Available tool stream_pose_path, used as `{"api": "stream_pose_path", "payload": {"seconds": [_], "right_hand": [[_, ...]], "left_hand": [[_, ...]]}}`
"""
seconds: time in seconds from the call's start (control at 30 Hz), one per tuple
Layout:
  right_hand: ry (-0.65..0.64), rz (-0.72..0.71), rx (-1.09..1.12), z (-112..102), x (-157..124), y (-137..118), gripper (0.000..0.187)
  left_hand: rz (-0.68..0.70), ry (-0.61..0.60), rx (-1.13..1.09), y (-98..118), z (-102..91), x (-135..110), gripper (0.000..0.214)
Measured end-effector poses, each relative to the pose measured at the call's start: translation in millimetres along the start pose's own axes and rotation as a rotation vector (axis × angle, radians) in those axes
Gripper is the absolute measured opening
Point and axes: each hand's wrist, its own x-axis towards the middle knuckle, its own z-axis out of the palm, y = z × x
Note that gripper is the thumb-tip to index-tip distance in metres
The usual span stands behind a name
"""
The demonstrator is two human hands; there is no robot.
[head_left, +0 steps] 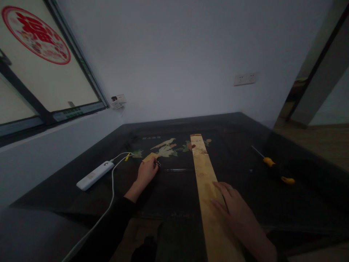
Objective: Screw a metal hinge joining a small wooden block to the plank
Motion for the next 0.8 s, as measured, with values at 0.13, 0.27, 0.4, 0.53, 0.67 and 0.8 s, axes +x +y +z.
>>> {"api": "stream_pose_path", "payload": {"seconds": [0.13, 0.27, 0.4, 0.53, 0.67, 0.8], "right_hand": [[-0.073, -0.040, -0.211, 9, 0, -26, 0.063], [-0.169, -0.037, -0.353, 7, 1, -45, 0.072], [-0.222, -0.025, -0.414, 3, 3, -53, 0.062], [-0.254, -0.029, -0.407, 1, 11, -55, 0.059], [-0.323, -0.066, -0.349, -1, 27, -55, 0.062], [-0.413, -0.103, -0.313, 1, 48, -58, 0.064]], "left_hand": [[0.035, 0.042, -0.049, -2, 1.7, 0, 0.016], [0.171, 0.141, -0.108, -8, 7.8, -1, 0.015], [0.255, 0.196, -0.157, -12, 16.1, 2, 0.022], [0.369, 0.137, -0.211, -11, 23.3, 3, 0.031], [0.412, 0.062, -0.197, -9, 27.4, 3, 0.034], [0.428, 0.041, -0.183, -8, 29.8, 3, 0.038]]}}
